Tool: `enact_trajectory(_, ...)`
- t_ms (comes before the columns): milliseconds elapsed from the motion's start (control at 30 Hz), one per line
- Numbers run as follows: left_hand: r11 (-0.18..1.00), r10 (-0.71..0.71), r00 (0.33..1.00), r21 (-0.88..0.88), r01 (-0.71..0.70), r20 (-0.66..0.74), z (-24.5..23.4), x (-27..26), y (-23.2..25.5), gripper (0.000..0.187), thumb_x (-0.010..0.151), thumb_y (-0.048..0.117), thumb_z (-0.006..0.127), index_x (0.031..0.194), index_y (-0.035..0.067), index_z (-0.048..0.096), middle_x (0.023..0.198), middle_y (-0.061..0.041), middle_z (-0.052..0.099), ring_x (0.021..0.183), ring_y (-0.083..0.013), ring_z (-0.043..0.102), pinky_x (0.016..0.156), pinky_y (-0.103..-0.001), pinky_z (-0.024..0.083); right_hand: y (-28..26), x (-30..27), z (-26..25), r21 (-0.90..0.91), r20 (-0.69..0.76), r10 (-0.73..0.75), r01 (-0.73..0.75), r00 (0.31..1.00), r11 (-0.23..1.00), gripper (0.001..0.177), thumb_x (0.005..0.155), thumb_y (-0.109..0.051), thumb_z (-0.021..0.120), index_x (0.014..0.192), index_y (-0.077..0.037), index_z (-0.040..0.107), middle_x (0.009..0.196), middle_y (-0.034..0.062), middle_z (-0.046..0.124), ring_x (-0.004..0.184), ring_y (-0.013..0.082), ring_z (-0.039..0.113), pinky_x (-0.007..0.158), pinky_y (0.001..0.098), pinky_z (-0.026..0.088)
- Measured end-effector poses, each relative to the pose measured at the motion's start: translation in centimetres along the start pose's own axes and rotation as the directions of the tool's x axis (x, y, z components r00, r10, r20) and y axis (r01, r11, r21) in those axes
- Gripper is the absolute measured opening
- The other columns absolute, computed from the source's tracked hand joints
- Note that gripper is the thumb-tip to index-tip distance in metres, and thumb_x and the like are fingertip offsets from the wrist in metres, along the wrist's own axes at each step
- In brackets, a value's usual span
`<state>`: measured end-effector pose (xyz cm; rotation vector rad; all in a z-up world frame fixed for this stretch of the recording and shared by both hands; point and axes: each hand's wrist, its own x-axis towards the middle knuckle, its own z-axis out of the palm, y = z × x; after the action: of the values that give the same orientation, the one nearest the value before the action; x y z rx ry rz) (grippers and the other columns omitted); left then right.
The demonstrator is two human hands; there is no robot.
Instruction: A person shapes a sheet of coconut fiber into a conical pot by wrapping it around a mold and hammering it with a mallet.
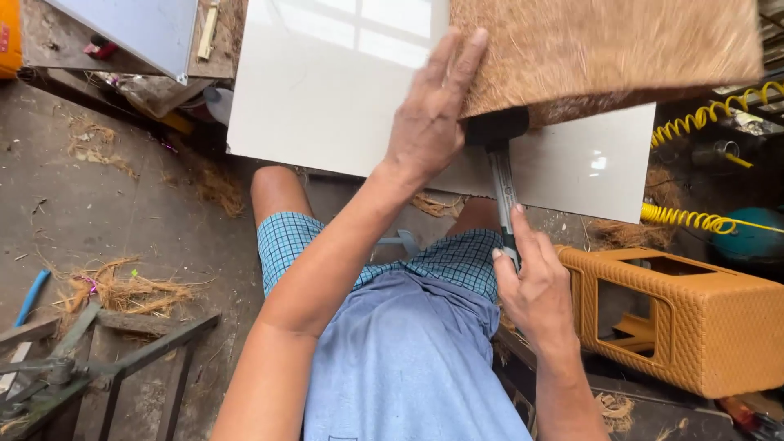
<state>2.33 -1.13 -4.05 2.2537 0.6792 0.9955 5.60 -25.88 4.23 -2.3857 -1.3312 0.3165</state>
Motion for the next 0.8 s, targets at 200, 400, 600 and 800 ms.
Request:
enact_trajectory(200, 0.982, 0.020, 1.000, 0.186, -0.016, -0.020, -2.6, 1.8, 2.2, 0.071, 0.100, -0.011, 0.045, 0.158, 0.026, 0.028, 0.162, -0.008, 0.036, 0.113, -0.0320, 0.066, 0.072, -0.040, 0.067, 1.4, -0.9, -0.5, 0.038, -0.092, -0.018, 0.021, 0.996, 0.999, 0.058, 0.097, -0.016, 0.060, 0.152, -0.009, 0.044, 0.093, 0.0084, 0.061, 0.055, 0.0111, 0.042, 0.045, 0.0268, 0.048)
enact_trajectory(400, 0.981, 0.076, 0.997, 0.178, -0.073, -0.008, -2.7, 1.9, 2.1, 0.060, 0.095, -0.014, 0.053, 0.146, 0.018, 0.043, 0.141, -0.018, 0.049, 0.121, -0.0376, 0.060, 0.072, -0.045, 0.069, 1.2, -1.4, -1.4, -0.043, -0.186, -0.107, 0.101, 0.977, 0.994, 0.059, 0.101, -0.010, 0.056, 0.156, -0.001, 0.035, 0.086, 0.0083, 0.051, 0.069, 0.0176, 0.042, 0.052, 0.0303, 0.042)
enact_trajectory(600, 0.973, 0.063, 0.998, 0.221, -0.061, -0.005, -2.9, 1.2, 1.4, 0.080, 0.078, -0.017, 0.053, 0.148, 0.021, 0.041, 0.140, -0.014, 0.052, 0.109, -0.0325, 0.061, 0.067, -0.040, 0.066, 0.2, -0.9, -1.0, -0.058, 0.018, -0.048, 0.049, 0.999, 0.997, 0.057, 0.098, -0.015, 0.053, 0.150, 0.006, 0.041, 0.095, 0.0177, 0.059, 0.059, 0.0187, 0.052, 0.043, 0.0322, 0.053)
enact_trajectory(800, 0.972, 0.056, 0.998, 0.227, -0.060, 0.023, -2.5, 0.9, 1.2, 0.091, 0.069, -0.007, 0.065, 0.151, 0.018, 0.035, 0.143, -0.013, 0.050, 0.115, -0.0302, 0.059, 0.077, -0.036, 0.068, 2.0, -2.1, 1.0, -0.150, -0.058, -0.167, 0.157, 0.984, 0.976, 0.064, 0.099, -0.007, 0.060, 0.157, -0.002, 0.032, 0.088, 0.0120, 0.048, 0.061, 0.0194, 0.041, 0.045, 0.0355, 0.042)
